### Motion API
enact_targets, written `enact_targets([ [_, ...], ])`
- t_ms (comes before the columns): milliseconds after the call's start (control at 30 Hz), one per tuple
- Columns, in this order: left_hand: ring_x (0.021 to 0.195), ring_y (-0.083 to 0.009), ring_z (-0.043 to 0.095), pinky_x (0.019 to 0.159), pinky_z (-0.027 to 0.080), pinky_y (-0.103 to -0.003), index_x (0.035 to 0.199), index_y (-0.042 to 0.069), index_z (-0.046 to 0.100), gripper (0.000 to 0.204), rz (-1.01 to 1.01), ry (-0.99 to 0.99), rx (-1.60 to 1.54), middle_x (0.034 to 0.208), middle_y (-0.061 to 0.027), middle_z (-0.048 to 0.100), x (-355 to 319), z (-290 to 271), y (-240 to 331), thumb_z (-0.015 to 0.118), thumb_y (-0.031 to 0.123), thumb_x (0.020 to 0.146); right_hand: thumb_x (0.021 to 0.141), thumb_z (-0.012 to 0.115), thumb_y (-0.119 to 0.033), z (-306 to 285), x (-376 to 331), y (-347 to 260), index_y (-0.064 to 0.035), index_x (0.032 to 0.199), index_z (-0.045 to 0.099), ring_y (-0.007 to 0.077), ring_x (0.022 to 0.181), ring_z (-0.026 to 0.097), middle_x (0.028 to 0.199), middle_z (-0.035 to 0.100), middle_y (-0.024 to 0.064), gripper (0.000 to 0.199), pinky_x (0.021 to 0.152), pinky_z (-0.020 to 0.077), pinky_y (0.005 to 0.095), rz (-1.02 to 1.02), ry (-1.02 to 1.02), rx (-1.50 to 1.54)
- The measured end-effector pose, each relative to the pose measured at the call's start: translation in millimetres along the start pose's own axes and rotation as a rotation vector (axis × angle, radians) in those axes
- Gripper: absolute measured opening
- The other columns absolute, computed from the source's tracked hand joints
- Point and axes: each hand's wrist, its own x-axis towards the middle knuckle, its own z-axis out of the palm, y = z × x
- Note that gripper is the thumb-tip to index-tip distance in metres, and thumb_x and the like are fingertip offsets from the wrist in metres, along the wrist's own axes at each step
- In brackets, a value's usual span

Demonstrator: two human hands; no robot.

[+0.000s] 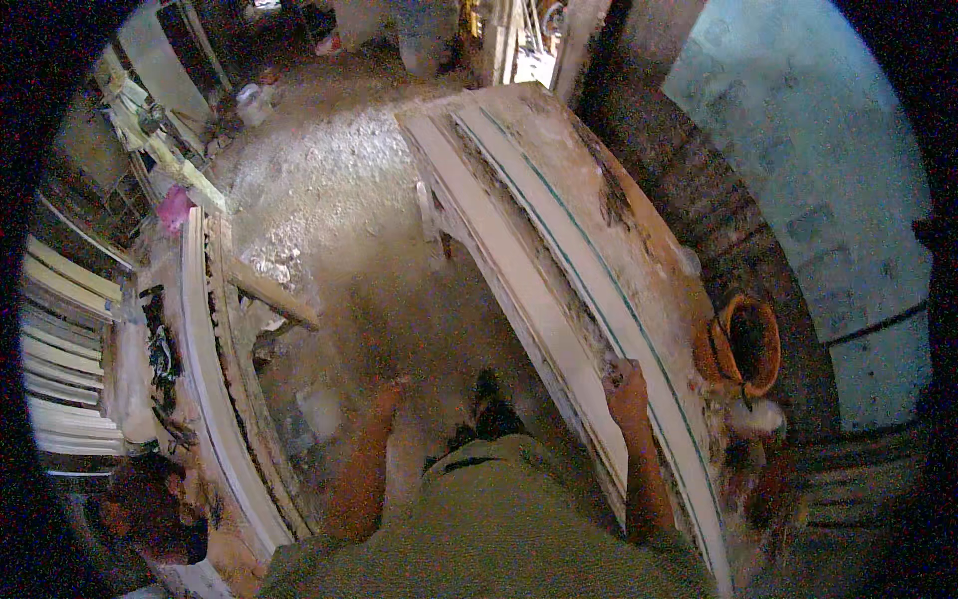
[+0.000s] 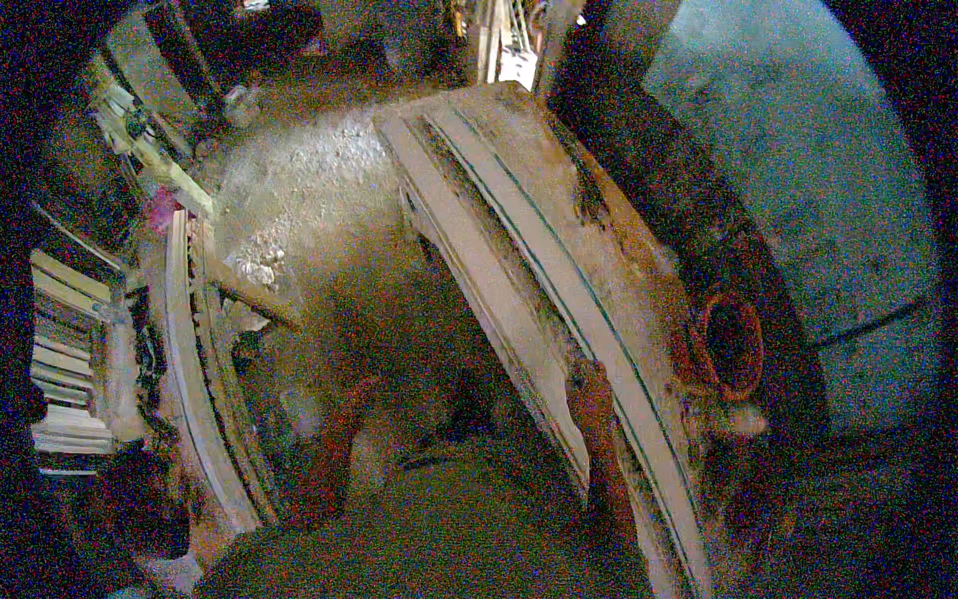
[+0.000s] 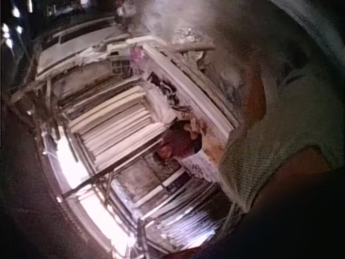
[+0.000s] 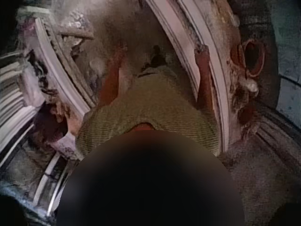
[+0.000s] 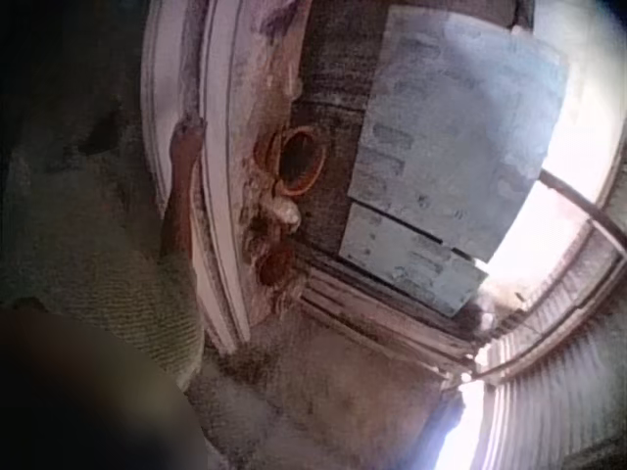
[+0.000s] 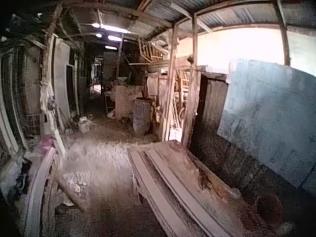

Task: The person scrapes and wipes a long, curved wooden object on a workbench using a small metal scraper and a cloth. They repeatedly remove debris and wipe the surface along the length of the object.

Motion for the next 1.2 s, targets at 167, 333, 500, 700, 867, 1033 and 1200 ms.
enact_targets([
  [167,0.120,-0.0257,0.061,0.101,0.048,-0.047,0.133,0.007,0.063,0.056,-0.033,0.017,-0.121,0.126,-0.0100,0.067,66,-43,-10,0.061,0.048,0.095,0.082,0.073,-0.003,53,105,-27,-0.0055,0.117,0.067,0.0344,0.107,0.066,0.115,0.066,0.0181,0.035,0.091,0.0538,0.0418,-0.051,-0.002,0.101],
  [333,0.121,-0.0283,0.061,0.101,0.049,-0.049,0.140,0.008,0.058,0.062,0.198,0.028,-0.355,0.130,-0.0114,0.066,152,-95,24,0.061,0.051,0.095,0.086,0.069,0.001,116,241,-43,-0.0027,0.118,0.065,0.0318,0.108,0.066,0.116,0.067,0.0181,0.032,0.091,0.0546,0.0388,0.007,0.103,0.176],
  [500,0.118,-0.0361,0.063,0.102,0.049,-0.052,0.139,0.006,0.058,0.064,-0.168,0.227,0.082,0.132,-0.0160,0.066,218,-132,120,0.059,0.052,0.094,0.087,0.065,0.004,164,385,-63,-0.0012,0.121,0.064,0.0318,0.108,0.067,0.119,0.065,0.0191,0.034,0.090,0.0557,0.0379,-0.056,0.221,0.272],
  [700,0.115,-0.0368,0.064,0.100,0.049,-0.051,0.134,0.004,0.061,0.060,-0.195,-0.060,0.580,0.128,-0.0177,0.067,290,-132,210,0.058,0.049,0.094,0.086,0.064,0.006,205,484,-125,-0.0036,0.121,0.064,0.0333,0.113,0.064,0.121,0.064,0.0170,0.036,0.093,0.0556,0.0399,-0.194,-0.024,0.194],
  [867,0.113,-0.0362,0.065,0.099,0.049,-0.051,0.130,0.004,0.063,0.056,-0.140,-0.274,0.770,0.124,-0.0177,0.068,347,-111,258,0.057,0.046,0.094,0.086,0.064,0.001,237,542,-156,-0.0039,0.121,0.064,0.0389,0.118,0.060,0.125,0.061,0.0176,0.036,0.099,0.0528,0.0448,-0.416,-0.158,0.059],
  [1033,0.111,-0.0356,0.066,0.097,0.050,-0.050,0.126,0.003,0.066,0.053,-0.095,-0.476,0.957,0.121,-0.0177,0.069,405,-95,303,0.056,0.044,0.094,0.087,0.061,-0.002,271,586,-171,-0.0029,0.122,0.064,0.0423,0.118,0.058,0.129,0.060,0.0202,0.035,0.101,0.0510,0.0467,-0.374,-0.284,0.085],
  [1200,0.109,-0.0351,0.066,0.096,0.050,-0.049,0.122,0.002,0.068,0.050,-0.065,-0.594,1.166,0.118,-0.0177,0.071,459,-94,351,0.055,0.041,0.095,0.088,0.062,-0.006,322,670,-217,-0.0003,0.120,0.064,0.0431,0.115,0.059,0.129,0.060,0.0214,0.033,0.100,0.0504,0.0481,-0.336,-0.318,0.050],
])
